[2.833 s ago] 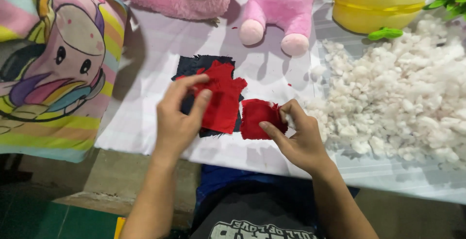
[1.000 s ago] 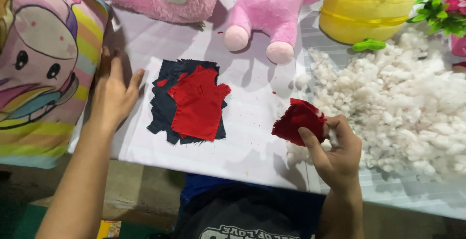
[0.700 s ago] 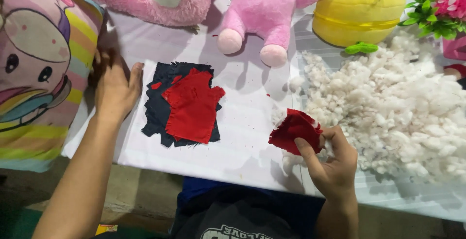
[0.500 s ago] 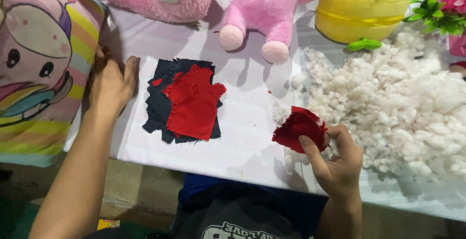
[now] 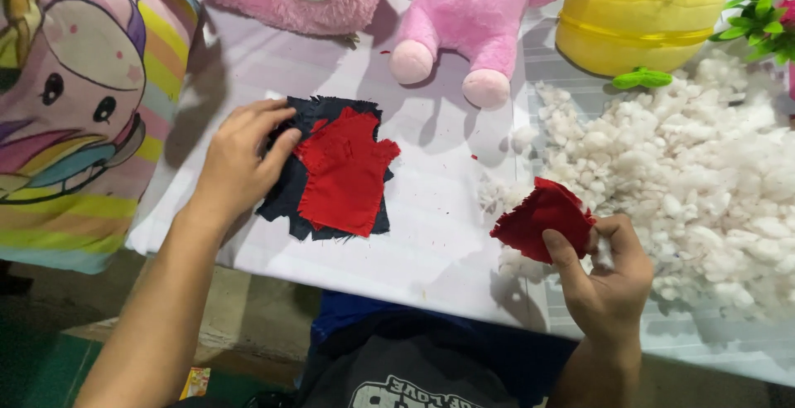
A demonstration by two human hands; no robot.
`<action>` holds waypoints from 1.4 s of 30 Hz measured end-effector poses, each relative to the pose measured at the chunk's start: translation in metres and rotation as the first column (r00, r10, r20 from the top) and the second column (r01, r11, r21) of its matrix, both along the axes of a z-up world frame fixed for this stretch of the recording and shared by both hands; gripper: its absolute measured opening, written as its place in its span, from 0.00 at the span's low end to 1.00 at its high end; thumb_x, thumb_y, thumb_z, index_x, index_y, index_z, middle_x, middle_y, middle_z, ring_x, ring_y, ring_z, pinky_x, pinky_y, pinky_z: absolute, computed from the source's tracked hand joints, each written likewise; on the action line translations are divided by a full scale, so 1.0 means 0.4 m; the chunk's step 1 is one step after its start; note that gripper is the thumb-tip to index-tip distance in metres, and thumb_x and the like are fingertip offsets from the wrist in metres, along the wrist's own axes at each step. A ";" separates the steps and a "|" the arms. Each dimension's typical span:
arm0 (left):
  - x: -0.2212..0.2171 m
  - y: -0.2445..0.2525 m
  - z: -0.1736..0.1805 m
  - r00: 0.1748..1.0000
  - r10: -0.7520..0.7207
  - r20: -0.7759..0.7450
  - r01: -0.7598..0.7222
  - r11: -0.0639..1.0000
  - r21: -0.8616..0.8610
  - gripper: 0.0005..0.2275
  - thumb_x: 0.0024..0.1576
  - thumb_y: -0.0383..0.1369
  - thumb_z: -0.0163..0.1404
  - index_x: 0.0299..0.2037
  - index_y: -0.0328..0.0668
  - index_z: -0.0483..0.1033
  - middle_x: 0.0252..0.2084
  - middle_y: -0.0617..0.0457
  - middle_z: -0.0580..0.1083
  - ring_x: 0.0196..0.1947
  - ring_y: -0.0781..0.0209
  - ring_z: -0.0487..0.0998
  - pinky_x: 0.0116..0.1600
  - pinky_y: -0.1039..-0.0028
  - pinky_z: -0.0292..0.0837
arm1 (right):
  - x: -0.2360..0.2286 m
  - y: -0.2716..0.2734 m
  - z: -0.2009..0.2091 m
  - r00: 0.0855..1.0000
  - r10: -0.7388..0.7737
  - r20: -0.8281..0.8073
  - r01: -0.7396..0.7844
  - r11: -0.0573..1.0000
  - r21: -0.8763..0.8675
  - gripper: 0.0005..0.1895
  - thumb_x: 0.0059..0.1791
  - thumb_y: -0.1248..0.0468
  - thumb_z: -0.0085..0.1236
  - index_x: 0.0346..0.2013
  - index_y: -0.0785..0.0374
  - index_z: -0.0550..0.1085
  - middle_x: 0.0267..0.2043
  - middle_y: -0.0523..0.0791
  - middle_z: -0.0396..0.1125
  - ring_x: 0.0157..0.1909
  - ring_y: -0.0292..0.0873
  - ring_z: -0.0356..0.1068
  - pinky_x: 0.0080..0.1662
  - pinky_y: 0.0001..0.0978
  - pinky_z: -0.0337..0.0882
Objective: Stuffing small red fabric pieces with white cotton stuffing material on a workspace.
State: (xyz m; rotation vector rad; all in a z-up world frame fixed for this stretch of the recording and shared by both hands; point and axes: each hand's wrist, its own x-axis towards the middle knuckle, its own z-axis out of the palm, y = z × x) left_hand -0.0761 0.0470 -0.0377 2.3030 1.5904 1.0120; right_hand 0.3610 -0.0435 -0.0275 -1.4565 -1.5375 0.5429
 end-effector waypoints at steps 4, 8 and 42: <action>-0.018 0.026 -0.030 0.995 0.022 -0.097 -0.027 0.998 -0.050 0.11 0.63 0.33 0.54 0.49 0.32 0.81 0.53 0.41 0.78 0.55 0.44 0.75 0.61 0.57 0.66 | -0.002 -0.001 -0.002 1.000 0.008 -0.007 -0.008 1.000 0.007 0.15 0.51 0.67 0.65 0.32 0.64 0.64 0.31 0.41 0.53 0.34 0.36 0.58 0.31 0.21 0.63; -0.068 0.107 -0.026 0.995 0.080 -0.054 -0.086 0.990 -0.115 0.14 0.64 0.33 0.52 0.56 0.32 0.76 0.60 0.37 0.73 0.62 0.40 0.69 0.67 0.54 0.59 | -0.005 -0.001 -0.004 0.999 0.026 0.031 -0.026 1.000 0.012 0.14 0.51 0.66 0.65 0.33 0.65 0.66 0.31 0.41 0.55 0.34 0.37 0.60 0.31 0.21 0.65; 0.092 0.116 0.138 0.965 -0.079 -0.250 -0.114 0.732 -0.672 0.28 0.46 0.49 0.63 0.54 0.45 0.77 0.48 0.49 0.74 0.51 0.48 0.73 0.53 0.60 0.67 | -0.012 -0.027 -0.003 0.994 -0.107 -0.025 0.106 0.994 -0.019 0.16 0.52 0.63 0.64 0.32 0.60 0.63 0.30 0.38 0.54 0.32 0.34 0.56 0.25 0.18 0.60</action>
